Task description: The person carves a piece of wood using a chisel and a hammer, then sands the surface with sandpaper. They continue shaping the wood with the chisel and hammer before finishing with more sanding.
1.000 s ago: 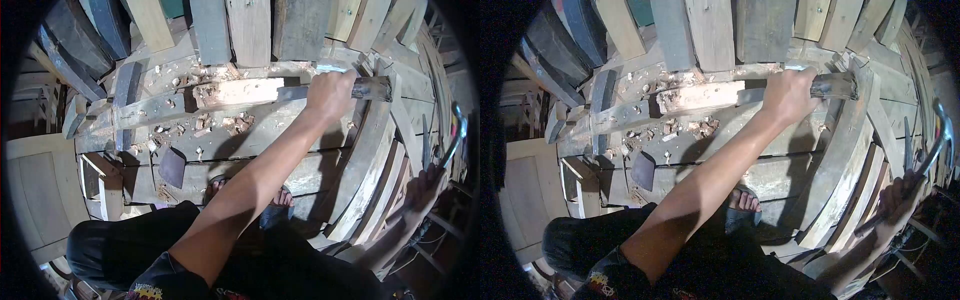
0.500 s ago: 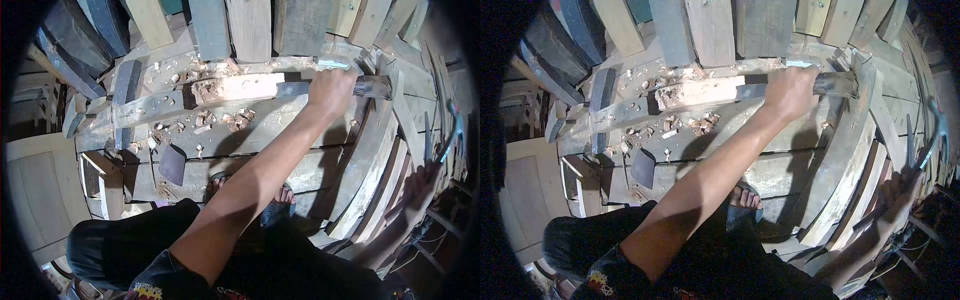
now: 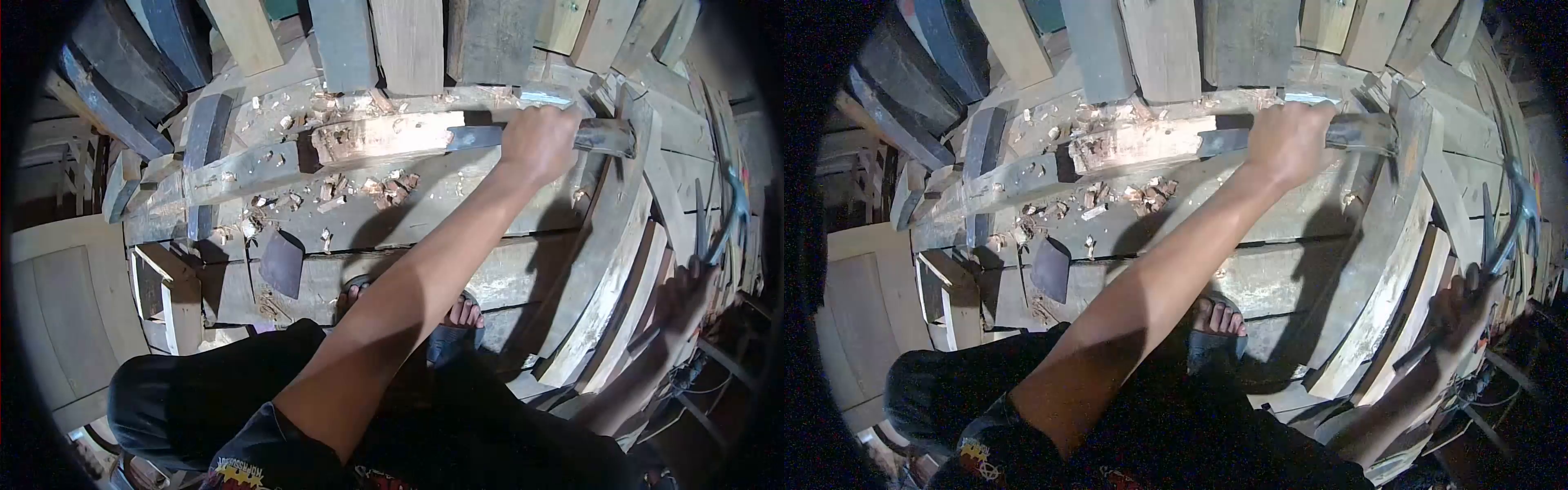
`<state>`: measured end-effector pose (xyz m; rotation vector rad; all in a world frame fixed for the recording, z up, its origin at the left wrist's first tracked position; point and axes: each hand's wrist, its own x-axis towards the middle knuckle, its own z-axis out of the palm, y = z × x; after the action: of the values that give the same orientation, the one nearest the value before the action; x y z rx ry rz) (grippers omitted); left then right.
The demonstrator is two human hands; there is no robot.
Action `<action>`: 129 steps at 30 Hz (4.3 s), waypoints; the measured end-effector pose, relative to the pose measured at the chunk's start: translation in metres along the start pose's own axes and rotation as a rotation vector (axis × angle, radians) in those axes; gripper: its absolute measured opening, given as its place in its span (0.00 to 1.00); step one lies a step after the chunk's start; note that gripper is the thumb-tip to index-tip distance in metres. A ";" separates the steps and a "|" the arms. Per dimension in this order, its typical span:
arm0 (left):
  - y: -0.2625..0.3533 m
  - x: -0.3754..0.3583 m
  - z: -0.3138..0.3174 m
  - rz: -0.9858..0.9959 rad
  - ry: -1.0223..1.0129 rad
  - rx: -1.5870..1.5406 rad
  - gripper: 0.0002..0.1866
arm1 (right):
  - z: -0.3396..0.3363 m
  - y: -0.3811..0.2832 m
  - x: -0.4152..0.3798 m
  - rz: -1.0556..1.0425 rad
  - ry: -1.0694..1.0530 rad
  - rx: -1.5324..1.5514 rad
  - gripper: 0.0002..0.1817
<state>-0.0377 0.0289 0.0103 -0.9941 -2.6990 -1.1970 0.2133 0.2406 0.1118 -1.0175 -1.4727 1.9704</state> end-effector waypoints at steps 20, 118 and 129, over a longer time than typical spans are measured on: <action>-0.005 0.000 0.003 -0.007 -0.024 0.056 0.12 | 0.074 0.039 -0.022 -0.116 0.307 -0.030 0.22; -0.204 -0.132 -0.248 -0.013 -0.255 0.061 0.35 | 0.396 0.177 -0.001 -0.904 -1.272 -1.154 0.31; -0.192 -0.140 -0.245 -0.067 -0.059 0.110 0.24 | 0.395 0.187 0.002 -0.818 -1.202 -1.055 0.26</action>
<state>-0.0888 -0.3085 0.0191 -0.9472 -2.8301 -1.0307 -0.0884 -0.0514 -0.0088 0.7368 -2.9870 1.0077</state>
